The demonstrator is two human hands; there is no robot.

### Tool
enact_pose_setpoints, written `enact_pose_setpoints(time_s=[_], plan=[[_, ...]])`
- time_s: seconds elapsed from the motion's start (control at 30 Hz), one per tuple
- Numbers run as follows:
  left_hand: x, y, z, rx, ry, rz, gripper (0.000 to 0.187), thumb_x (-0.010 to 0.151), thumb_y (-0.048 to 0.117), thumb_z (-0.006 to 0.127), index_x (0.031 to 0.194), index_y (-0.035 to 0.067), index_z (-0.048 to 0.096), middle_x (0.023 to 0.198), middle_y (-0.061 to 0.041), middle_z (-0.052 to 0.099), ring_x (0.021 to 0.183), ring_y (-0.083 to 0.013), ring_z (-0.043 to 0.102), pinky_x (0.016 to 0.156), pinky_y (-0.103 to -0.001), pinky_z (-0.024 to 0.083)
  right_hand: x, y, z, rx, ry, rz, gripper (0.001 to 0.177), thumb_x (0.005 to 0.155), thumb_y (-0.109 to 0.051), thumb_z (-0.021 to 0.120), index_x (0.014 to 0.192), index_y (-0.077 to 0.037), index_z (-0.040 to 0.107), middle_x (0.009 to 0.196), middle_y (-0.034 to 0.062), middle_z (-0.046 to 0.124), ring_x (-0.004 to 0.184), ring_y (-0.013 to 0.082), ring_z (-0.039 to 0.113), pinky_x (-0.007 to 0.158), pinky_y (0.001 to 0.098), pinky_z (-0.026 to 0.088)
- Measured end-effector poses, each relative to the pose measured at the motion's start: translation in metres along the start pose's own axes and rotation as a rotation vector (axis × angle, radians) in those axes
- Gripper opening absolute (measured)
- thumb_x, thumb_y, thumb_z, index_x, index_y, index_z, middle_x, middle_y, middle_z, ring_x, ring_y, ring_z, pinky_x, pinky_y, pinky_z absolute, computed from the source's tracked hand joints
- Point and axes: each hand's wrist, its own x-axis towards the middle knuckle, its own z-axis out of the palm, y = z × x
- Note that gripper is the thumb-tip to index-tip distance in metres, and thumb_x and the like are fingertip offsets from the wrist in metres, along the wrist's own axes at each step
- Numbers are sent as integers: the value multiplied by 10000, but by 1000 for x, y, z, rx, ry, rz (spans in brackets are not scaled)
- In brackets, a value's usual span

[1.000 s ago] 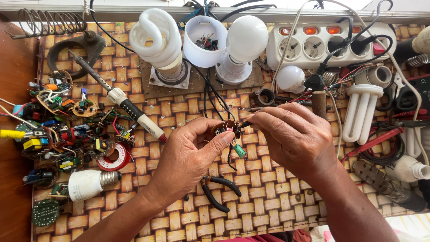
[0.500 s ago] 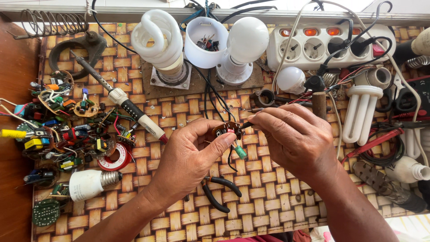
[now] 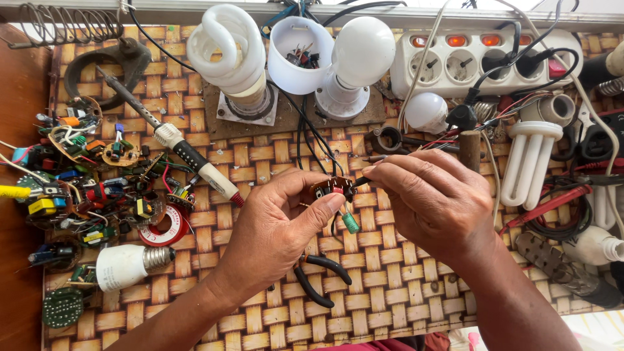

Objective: The person repairs a compact fluorescent light bulb by connecting wires to its internal circuit board and inserting the board into the bulb housing. They use pliers to secure the connections and test the bulb by plugging it into a power strip.

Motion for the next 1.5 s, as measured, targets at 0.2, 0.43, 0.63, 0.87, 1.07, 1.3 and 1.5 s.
enact_pose_setpoints(time_s=[0.2, 0.43, 0.63, 0.87, 1.07, 1.3, 1.5], plan=[[1, -8, 1, -248, -56, -68, 174, 918, 71, 647, 1075, 9, 692, 919, -38, 673, 799, -95, 610, 657, -246, 581, -1, 1, -2, 11, -14, -4, 193, 966, 72, 560, 982, -20, 729, 962, 57, 722, 789, 248, 672, 779, 389, 585], [1, -2, 1, -207, -23, -107, 225, 928, 75, 618, 1144, 34, 669, 1016, -56, 727, 870, -91, 642, 637, -226, 554, 1, 0, 0, -13, 8, 3, 152, 977, 59, 585, 978, 11, 729, 929, 98, 713, 769, 283, 660, 769, 388, 577], [0, 1, 2, -119, -33, -154, 235, 918, 128, 628, 1136, 64, 686, 986, -29, 731, 844, -81, 663, 635, -213, 585, 0, 1, 1, -27, -8, -9, 184, 989, 18, 549, 968, -15, 729, 926, 77, 710, 748, 264, 643, 743, 378, 566], [-1, -2, 3, -152, -42, -40, 227, 922, 78, 624, 1135, 16, 669, 1019, -52, 708, 886, -96, 650, 788, -238, 608, 0, 1, 2, -25, -35, -23, 195, 966, 70, 552, 992, -30, 718, 962, 74, 709, 783, 267, 655, 773, 384, 574], [1, 1, 0, -44, -37, -1, 207, 921, 98, 642, 1117, 51, 686, 940, -17, 704, 759, -83, 633, 701, -213, 558, -1, 5, 1, 41, -73, 11, 147, 943, 54, 687, 1061, -27, 721, 1008, 86, 742, 855, 238, 706, 805, 364, 597], [1, -1, 0, -144, 31, -86, 236, 902, 78, 671, 1134, 38, 671, 841, -47, 660, 602, -126, 670, 589, -212, 574, -4, 21, -16, 226, 58, 406, 157, 990, 181, 718, 1140, 145, 686, 1063, 227, 719, 956, 264, 720, 875, 322, 617], [3, 3, -2, -188, 40, -122, 220, 893, 78, 657, 1101, 9, 679, 911, -71, 702, 748, -119, 660, 581, -252, 613, 6, 25, -31, 586, 45, 777, 262, 1024, 131, 546, 1281, 84, 555, 1070, 220, 673, 826, 182, 623, 770, 244, 571]])
